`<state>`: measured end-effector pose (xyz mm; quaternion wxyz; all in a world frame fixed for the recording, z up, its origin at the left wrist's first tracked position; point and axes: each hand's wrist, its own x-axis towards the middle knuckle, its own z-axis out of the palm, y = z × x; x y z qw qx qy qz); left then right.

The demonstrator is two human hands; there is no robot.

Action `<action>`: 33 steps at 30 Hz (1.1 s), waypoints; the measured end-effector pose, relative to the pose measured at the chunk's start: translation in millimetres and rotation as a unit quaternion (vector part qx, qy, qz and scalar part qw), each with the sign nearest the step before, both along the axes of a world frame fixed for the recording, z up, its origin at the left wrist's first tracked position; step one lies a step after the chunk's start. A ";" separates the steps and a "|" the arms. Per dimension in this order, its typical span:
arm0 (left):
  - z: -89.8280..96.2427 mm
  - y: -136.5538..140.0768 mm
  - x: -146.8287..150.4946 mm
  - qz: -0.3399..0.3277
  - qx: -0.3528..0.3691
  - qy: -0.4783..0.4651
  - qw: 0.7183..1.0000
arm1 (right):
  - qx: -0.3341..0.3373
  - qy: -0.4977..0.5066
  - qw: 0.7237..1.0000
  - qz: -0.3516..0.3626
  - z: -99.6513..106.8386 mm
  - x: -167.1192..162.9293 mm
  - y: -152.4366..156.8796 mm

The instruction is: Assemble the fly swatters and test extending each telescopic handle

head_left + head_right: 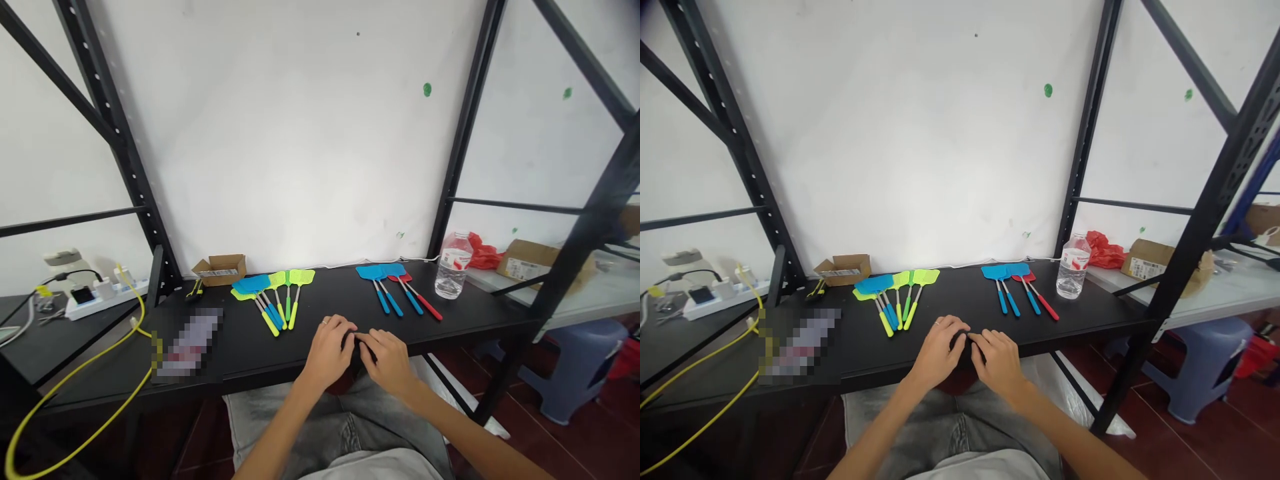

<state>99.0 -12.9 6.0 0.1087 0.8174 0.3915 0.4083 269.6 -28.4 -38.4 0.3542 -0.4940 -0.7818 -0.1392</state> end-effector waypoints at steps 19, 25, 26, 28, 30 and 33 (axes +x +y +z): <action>-7.4 22.3 -35.5 0.280 0.065 0.200 0.937 | 0.035 0.056 0.997 0.045 -7.1 8.4 4.2; -1.7 18.5 -38.7 0.245 0.069 0.148 0.956 | -0.080 0.118 0.989 0.040 7.4 6.5 10.7; -0.1 18.1 -39.9 0.232 0.060 0.128 0.962 | -0.108 0.131 0.985 0.036 11.6 4.9 14.7; 2.3 18.4 -43.0 0.198 0.030 0.082 0.976 | -0.166 0.175 0.969 0.052 21.1 0.3 25.8; 3.3 19.7 -46.1 0.155 0.003 0.027 0.988 | -0.236 0.268 0.928 0.104 30.5 -5.5 40.2; 3.5 21.5 -48.4 0.082 -0.013 -0.038 0.996 | -0.336 0.476 0.793 0.178 40.2 -11.4 62.6</action>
